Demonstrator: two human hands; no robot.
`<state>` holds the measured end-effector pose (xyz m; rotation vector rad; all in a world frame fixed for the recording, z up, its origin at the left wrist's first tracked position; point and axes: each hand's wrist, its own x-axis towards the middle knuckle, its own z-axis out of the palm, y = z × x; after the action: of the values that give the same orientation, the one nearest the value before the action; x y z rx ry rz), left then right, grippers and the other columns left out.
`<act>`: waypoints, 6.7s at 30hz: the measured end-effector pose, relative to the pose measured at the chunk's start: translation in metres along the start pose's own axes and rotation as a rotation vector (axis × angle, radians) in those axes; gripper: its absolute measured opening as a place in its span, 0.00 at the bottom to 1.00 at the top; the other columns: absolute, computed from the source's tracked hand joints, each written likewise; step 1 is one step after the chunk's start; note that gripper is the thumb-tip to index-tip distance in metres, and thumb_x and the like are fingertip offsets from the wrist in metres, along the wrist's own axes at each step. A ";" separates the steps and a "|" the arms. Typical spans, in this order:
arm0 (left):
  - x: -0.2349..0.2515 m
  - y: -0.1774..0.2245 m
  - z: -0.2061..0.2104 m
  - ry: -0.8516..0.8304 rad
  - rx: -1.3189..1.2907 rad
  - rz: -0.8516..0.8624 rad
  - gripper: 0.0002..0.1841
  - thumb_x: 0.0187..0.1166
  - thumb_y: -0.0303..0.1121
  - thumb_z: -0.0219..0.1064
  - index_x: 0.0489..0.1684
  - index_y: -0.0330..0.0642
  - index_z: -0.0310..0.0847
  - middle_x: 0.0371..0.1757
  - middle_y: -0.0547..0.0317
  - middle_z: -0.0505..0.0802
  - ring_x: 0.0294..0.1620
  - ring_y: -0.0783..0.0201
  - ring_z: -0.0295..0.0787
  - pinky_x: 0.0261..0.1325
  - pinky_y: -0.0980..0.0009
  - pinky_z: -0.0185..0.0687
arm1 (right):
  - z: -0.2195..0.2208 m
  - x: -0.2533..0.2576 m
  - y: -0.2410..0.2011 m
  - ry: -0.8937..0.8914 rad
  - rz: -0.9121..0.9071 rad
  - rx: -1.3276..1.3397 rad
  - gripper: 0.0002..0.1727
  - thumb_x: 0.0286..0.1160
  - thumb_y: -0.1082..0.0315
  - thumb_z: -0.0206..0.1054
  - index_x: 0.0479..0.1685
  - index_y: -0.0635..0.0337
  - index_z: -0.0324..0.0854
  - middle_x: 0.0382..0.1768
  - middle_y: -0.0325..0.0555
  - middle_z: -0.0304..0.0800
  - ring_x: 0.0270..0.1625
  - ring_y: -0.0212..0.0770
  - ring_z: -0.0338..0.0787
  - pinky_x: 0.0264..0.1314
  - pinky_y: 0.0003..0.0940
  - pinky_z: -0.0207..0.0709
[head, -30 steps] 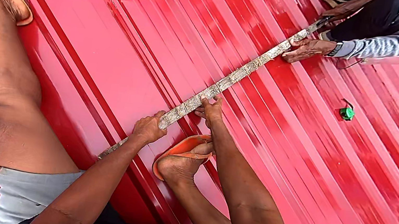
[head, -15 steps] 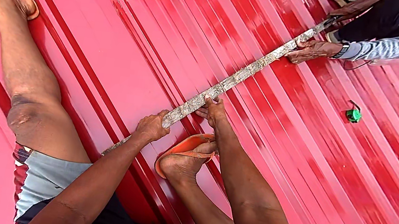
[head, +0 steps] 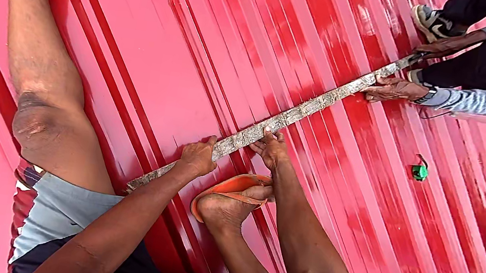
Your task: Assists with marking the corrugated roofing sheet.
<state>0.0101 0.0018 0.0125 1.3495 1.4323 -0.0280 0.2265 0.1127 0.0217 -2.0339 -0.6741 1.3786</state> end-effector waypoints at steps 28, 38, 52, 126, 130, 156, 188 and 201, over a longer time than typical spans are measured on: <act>0.013 0.014 0.005 0.061 -0.089 0.109 0.46 0.78 0.38 0.68 0.98 0.64 0.44 0.61 0.42 0.91 0.62 0.40 0.89 0.62 0.40 0.81 | 0.001 -0.016 0.001 0.101 -0.063 -0.283 0.25 0.99 0.52 0.34 0.77 0.62 0.59 0.41 0.62 0.90 0.33 0.51 0.96 0.34 0.42 0.91; 0.016 0.011 0.007 0.089 -0.072 0.126 0.46 0.77 0.39 0.68 0.98 0.63 0.45 0.59 0.43 0.92 0.60 0.41 0.90 0.60 0.40 0.82 | 0.000 -0.014 0.002 0.067 -0.026 -0.273 0.23 0.97 0.51 0.46 0.73 0.60 0.65 0.36 0.60 0.90 0.31 0.53 0.95 0.34 0.44 0.92; 0.016 0.012 0.005 0.066 -0.074 0.116 0.47 0.77 0.39 0.69 0.98 0.63 0.43 0.61 0.42 0.92 0.62 0.40 0.89 0.62 0.38 0.81 | 0.001 -0.014 0.001 0.068 -0.013 -0.250 0.23 0.96 0.51 0.47 0.75 0.59 0.65 0.37 0.61 0.89 0.31 0.52 0.95 0.35 0.44 0.92; -0.057 -0.045 0.018 0.097 0.243 -0.035 0.41 0.81 0.48 0.63 0.96 0.55 0.50 0.68 0.38 0.87 0.57 0.38 0.92 0.58 0.42 0.85 | -0.002 -0.012 -0.005 -0.004 0.089 -0.220 0.22 0.97 0.51 0.45 0.78 0.54 0.60 0.38 0.59 0.89 0.32 0.51 0.93 0.31 0.42 0.88; -0.056 -0.045 0.018 0.101 0.248 -0.035 0.41 0.81 0.48 0.64 0.96 0.56 0.50 0.67 0.38 0.87 0.57 0.39 0.92 0.57 0.43 0.85 | -0.001 -0.013 -0.006 -0.009 0.086 -0.224 0.22 0.97 0.51 0.44 0.77 0.54 0.61 0.38 0.58 0.89 0.31 0.51 0.93 0.31 0.41 0.88; -0.056 -0.044 0.018 0.096 0.247 -0.055 0.41 0.80 0.48 0.65 0.95 0.56 0.51 0.68 0.38 0.87 0.57 0.38 0.92 0.58 0.42 0.85 | -0.003 -0.009 -0.005 -0.012 0.082 -0.220 0.22 0.97 0.52 0.45 0.76 0.55 0.61 0.37 0.59 0.89 0.31 0.51 0.93 0.31 0.41 0.88; -0.057 -0.044 0.018 0.098 0.239 -0.055 0.40 0.80 0.49 0.63 0.95 0.57 0.51 0.68 0.40 0.87 0.60 0.39 0.90 0.61 0.41 0.83 | -0.018 0.002 -0.004 -0.088 0.070 -0.280 0.24 0.96 0.50 0.49 0.78 0.55 0.60 0.42 0.57 0.90 0.34 0.50 0.95 0.34 0.42 0.89; -0.058 -0.043 0.022 0.152 0.283 -0.087 0.41 0.78 0.52 0.65 0.94 0.57 0.52 0.67 0.40 0.89 0.59 0.38 0.91 0.61 0.39 0.83 | -0.008 -0.013 -0.012 -0.102 0.100 -0.231 0.23 0.96 0.50 0.48 0.77 0.55 0.62 0.44 0.57 0.89 0.36 0.48 0.93 0.37 0.41 0.86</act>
<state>-0.0212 -0.0672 0.0169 1.5439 1.6610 -0.1948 0.2281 0.1106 0.0410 -2.2138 -0.8192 1.5311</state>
